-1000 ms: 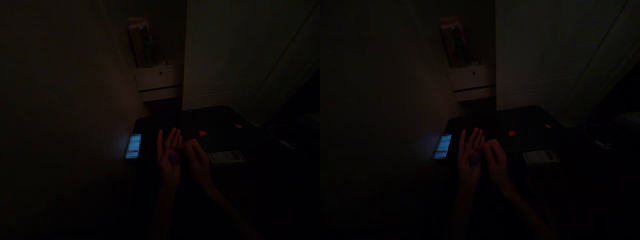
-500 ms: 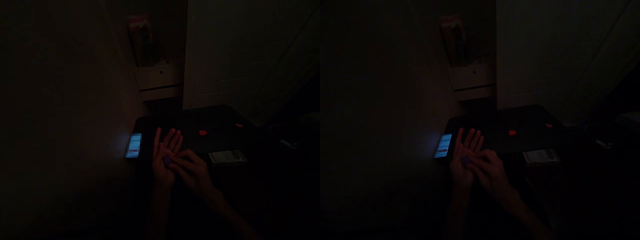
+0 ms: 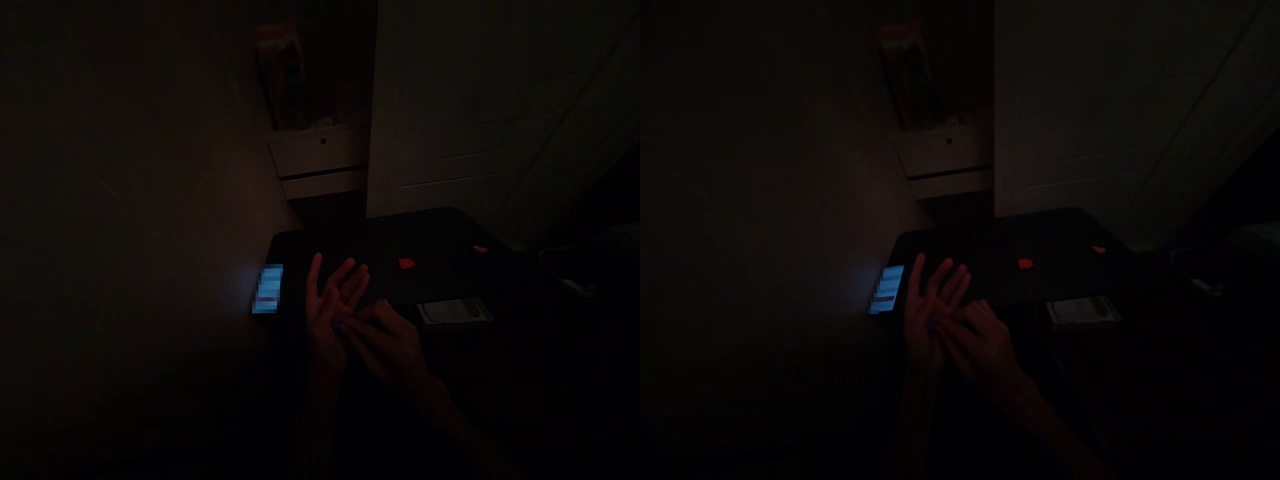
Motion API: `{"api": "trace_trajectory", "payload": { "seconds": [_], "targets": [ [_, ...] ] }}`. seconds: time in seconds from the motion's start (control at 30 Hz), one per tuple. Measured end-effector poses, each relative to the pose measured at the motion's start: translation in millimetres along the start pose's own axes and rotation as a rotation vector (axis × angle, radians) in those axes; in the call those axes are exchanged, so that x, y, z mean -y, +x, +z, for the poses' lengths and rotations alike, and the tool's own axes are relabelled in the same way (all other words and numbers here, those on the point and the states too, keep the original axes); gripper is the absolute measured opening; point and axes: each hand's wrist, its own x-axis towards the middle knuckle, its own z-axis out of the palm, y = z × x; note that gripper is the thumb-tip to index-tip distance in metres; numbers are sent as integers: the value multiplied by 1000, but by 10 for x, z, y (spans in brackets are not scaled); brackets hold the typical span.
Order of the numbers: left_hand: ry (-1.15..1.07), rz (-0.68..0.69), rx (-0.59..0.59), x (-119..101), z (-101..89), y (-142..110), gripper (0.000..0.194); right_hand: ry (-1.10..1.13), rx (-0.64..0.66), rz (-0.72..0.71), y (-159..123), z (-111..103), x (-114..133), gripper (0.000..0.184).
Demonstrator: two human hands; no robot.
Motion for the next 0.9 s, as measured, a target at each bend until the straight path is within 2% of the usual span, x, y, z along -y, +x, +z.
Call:
{"api": "trace_trajectory", "payload": {
  "seconds": [0.27,0.4,0.5,0.63,0.77,0.9],
  "targets": [
    [-6,-75,20,-10,1,-45,76,44,-37,80,31,84,-8,15],
    [11,-56,5,-21,-10,-30,75,149,-81,172,4,114,-8,15],
    [-5,-5,0,-33,-23,3,73,277,-79,301,46,78,9,19],
    [-3,-36,15,-7,-17,-19,74,257,-200,359,235,78,36,32],
    [33,-110,0,90,12,-114,68,193,-148,296,437,186,-8,43],
    [41,-99,16,190,81,-125,55,135,-31,292,428,284,-29,54]
  ]
}}
